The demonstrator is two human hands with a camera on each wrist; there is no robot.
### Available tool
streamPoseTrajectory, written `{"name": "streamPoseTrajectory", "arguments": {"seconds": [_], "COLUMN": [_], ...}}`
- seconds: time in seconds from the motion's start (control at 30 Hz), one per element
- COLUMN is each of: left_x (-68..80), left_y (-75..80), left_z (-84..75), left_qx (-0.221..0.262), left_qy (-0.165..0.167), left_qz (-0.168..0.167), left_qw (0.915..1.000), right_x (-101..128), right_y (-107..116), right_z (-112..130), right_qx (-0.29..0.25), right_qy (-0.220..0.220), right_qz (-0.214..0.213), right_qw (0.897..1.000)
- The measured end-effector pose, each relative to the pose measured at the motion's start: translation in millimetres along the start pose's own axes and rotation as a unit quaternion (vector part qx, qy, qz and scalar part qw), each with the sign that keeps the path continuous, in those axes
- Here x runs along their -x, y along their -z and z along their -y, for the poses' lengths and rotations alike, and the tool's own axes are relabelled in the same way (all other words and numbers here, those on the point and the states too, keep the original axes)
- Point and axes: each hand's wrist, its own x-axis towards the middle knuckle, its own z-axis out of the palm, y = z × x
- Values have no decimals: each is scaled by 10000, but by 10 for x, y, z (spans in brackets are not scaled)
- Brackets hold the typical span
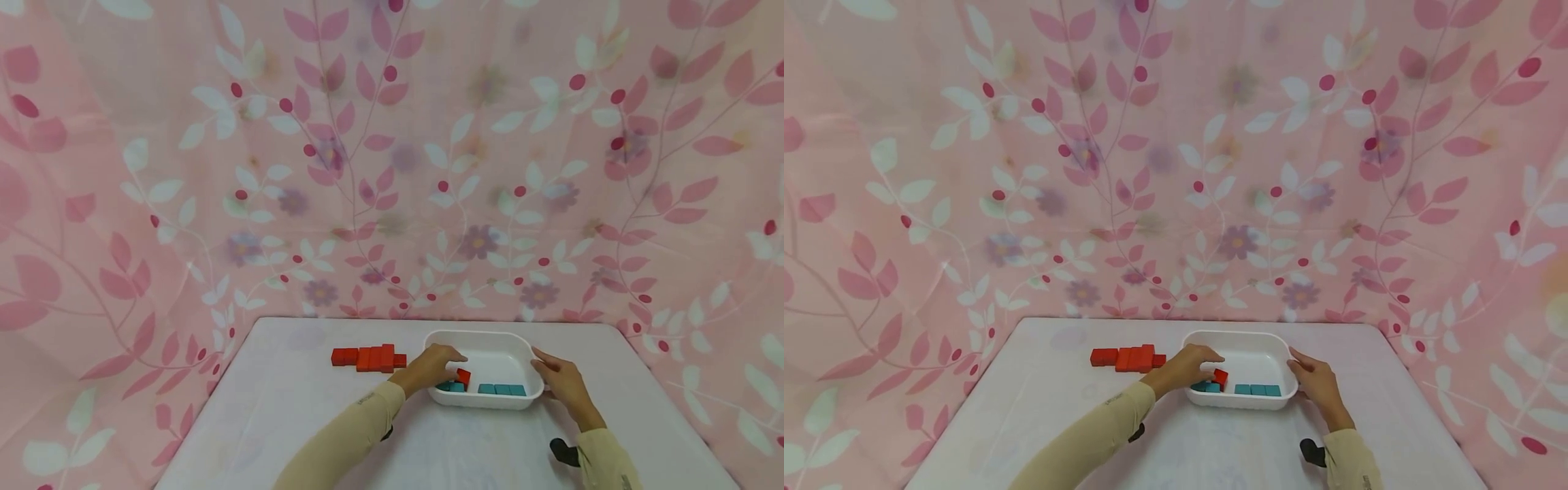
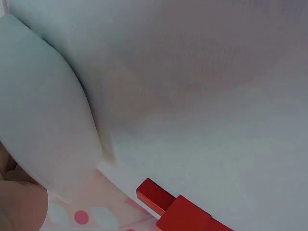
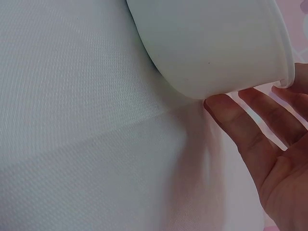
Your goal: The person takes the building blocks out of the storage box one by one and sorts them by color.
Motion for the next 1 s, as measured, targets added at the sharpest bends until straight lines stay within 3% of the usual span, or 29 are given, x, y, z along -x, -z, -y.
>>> {"name": "streamPoseTrajectory", "arguments": {"seconds": [0.23, 0.5, 0.83, 1.0], "left_x": [3, -37, -77, -97], "left_y": [-14, -46, -57, -60], "left_z": [-20, -49, -14, 31], "left_qx": [-209, -437, -373, -257], "left_qy": [-190, -144, -136, -324], "left_qz": [138, 302, 150, -1], "left_qw": [9995, 9985, 9991, 9991], "right_x": [-11, 4, 46, 31], "right_y": [-63, -34, 7, 4], "right_z": [-10, -34, 22, 14], "right_qx": [-55, -73, -79, -110], "right_qy": [41, 71, 121, 26], "right_qz": [43, -9, -5, -18], "right_qw": [10000, 9999, 9999, 9999]}}
